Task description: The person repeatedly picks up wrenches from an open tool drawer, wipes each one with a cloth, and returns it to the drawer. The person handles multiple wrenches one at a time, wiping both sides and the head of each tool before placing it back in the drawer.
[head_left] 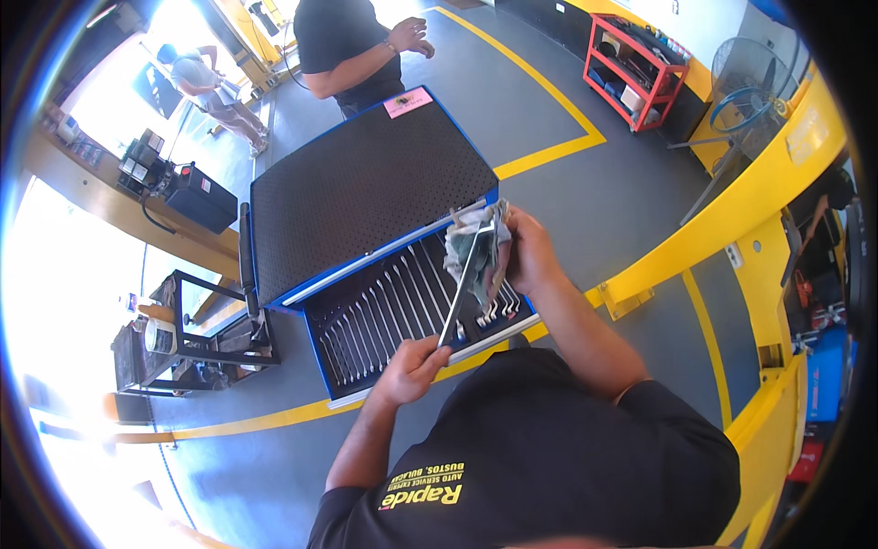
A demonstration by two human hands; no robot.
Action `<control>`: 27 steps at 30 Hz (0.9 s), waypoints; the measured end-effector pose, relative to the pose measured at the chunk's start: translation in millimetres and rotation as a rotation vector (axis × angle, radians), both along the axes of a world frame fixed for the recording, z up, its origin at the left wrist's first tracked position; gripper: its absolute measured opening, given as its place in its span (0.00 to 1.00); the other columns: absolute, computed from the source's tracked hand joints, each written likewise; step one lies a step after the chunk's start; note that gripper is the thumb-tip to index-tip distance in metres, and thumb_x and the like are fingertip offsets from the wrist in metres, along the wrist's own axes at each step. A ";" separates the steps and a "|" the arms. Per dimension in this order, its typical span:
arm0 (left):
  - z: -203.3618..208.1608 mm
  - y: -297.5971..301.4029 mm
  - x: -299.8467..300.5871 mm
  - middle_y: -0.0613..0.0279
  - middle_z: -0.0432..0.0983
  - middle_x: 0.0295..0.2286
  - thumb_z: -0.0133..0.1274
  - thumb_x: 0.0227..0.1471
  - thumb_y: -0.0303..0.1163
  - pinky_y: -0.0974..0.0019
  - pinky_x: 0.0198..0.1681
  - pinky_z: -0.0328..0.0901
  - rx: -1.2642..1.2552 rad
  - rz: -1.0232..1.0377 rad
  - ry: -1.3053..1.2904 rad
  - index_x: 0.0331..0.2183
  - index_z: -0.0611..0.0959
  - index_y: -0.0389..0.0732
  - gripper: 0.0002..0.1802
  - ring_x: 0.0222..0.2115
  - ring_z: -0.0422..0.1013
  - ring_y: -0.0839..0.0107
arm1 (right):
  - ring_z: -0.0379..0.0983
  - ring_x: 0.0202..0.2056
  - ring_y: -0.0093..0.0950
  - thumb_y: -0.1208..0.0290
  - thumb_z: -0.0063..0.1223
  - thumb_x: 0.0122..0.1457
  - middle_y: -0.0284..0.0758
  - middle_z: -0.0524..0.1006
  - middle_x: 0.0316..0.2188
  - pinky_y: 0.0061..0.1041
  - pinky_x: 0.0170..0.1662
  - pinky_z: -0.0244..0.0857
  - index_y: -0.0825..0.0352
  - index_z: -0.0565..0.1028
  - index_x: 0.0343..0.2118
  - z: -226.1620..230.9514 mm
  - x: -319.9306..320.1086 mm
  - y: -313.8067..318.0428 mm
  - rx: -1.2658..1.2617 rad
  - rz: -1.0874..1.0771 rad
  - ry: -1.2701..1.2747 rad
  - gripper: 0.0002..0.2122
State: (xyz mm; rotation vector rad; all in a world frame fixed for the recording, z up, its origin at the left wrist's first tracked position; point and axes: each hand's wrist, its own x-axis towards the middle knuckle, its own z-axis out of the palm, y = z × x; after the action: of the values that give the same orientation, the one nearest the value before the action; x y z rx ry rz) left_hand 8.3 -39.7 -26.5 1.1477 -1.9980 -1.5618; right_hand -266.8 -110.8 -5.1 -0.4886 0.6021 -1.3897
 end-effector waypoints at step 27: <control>29.5 13.0 36.7 0.57 0.67 0.11 0.67 0.51 0.43 0.56 0.19 0.60 -0.585 0.209 -0.328 0.13 0.74 0.41 0.26 0.12 0.67 0.57 | 0.75 0.41 0.27 0.80 0.49 0.46 0.37 0.77 0.38 0.31 0.46 0.70 0.70 0.75 0.32 5.7 -38.4 -8.4 -0.770 0.126 1.335 0.09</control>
State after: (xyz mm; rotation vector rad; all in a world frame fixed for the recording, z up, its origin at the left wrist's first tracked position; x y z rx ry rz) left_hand 45.0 -26.7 3.0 1.3531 -2.2282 -0.6413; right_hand -305.2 -119.2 0.5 -2.1046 1.0262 -0.9796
